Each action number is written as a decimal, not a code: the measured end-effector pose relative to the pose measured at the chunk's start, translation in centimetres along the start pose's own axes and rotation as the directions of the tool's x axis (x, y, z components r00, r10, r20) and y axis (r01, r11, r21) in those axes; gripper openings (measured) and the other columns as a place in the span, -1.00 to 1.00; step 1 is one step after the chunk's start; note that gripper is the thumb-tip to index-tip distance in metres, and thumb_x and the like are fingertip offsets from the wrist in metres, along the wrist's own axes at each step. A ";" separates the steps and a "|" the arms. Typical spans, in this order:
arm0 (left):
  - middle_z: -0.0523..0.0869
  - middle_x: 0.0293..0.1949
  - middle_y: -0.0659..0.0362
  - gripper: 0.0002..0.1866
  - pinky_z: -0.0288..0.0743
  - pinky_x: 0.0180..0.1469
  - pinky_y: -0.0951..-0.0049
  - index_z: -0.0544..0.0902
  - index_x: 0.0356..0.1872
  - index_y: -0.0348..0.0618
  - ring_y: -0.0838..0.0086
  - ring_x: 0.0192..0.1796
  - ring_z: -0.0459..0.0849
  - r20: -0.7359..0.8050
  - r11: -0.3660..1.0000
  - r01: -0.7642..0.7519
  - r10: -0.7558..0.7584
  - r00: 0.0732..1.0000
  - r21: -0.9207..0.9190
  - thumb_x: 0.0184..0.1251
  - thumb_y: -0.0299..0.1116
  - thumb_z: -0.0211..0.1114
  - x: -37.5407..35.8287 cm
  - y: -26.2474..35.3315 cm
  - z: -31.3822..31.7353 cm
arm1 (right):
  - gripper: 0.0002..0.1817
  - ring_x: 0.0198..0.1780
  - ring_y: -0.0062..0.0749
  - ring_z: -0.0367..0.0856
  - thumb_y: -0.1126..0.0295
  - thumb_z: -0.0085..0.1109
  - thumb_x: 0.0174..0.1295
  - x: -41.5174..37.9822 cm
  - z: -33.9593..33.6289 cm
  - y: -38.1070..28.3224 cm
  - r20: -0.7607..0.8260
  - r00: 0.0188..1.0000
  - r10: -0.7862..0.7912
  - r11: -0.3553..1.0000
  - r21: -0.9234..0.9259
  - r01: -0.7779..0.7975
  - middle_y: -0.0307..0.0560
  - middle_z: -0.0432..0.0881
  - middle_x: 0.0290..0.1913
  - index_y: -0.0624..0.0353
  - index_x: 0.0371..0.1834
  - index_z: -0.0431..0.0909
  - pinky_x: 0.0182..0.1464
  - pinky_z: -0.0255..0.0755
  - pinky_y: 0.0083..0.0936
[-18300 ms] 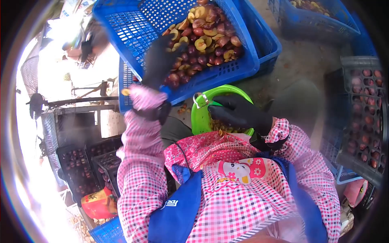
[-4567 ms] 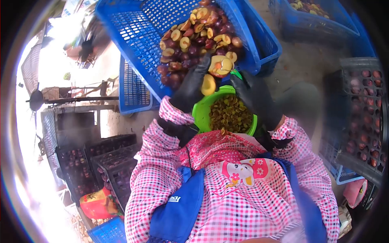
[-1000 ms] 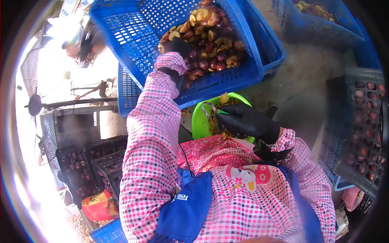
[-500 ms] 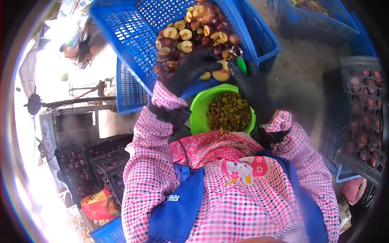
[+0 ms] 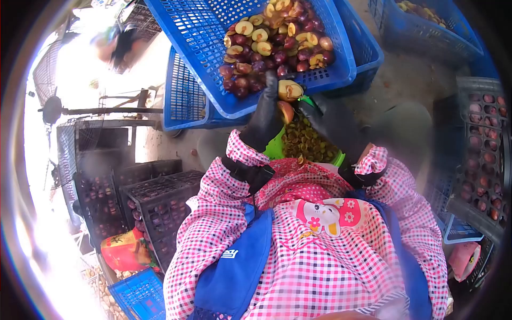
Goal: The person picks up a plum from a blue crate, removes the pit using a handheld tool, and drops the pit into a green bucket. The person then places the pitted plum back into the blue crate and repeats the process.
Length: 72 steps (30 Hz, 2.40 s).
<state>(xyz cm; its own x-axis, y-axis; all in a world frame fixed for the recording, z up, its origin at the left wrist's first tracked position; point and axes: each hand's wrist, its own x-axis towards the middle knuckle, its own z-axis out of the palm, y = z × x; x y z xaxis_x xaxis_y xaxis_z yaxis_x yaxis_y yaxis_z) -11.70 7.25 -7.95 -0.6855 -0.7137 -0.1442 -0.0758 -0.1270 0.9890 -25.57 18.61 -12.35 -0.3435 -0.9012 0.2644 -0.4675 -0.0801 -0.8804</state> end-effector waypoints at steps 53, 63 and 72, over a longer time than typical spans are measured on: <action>0.74 -0.22 0.00 -0.79 0.60 -0.16 0.23 0.69 -0.18 -0.11 0.10 -0.18 0.73 0.401 -0.352 -0.378 -0.007 0.916 0.856 0.17 -0.39 0.21 18.9 1.5 -9.0 | -0.60 -0.28 0.09 0.65 0.01 0.10 0.27 -0.7 -2.0 -1.6 0.586 0.802 0.116 0.983 -0.184 -0.008 0.12 0.68 -0.26 0.15 -0.22 0.64 -0.19 0.50 -0.09; 0.67 -0.08 0.08 -0.54 0.64 -0.24 0.43 0.41 0.23 -0.33 0.40 -0.18 0.73 0.075 0.925 0.251 -0.240 0.968 -0.285 0.43 -0.27 0.18 5.4 4.6 -0.5 | -0.67 -0.36 0.12 0.59 0.08 0.06 0.37 1.1 -1.5 -1.2 0.078 0.980 0.185 0.974 0.115 -0.193 0.15 0.60 -0.41 0.15 -0.23 0.51 -0.30 0.40 -0.09; 0.64 -0.22 0.18 -0.56 0.52 -0.20 0.49 0.52 0.02 -0.25 0.51 -0.22 0.62 0.137 0.901 -0.334 0.307 0.942 0.276 0.57 -0.02 -0.06 2.2 1.6 1.4 | -0.66 -0.32 0.14 0.62 0.08 0.11 0.36 0.2 -0.9 -1.2 0.010 0.987 0.163 0.971 0.176 -0.162 0.17 0.63 -0.39 0.17 -0.20 0.57 -0.28 0.42 -0.13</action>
<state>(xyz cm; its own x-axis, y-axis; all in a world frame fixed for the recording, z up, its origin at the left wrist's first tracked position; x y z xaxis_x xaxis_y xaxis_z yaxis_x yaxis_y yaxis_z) -14.32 6.45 -6.63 -0.7678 -0.6169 0.1728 -0.0390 0.3142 0.9485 -25.81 18.97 -10.88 -0.4070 -0.9064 0.1134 -0.2551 -0.0065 -0.9669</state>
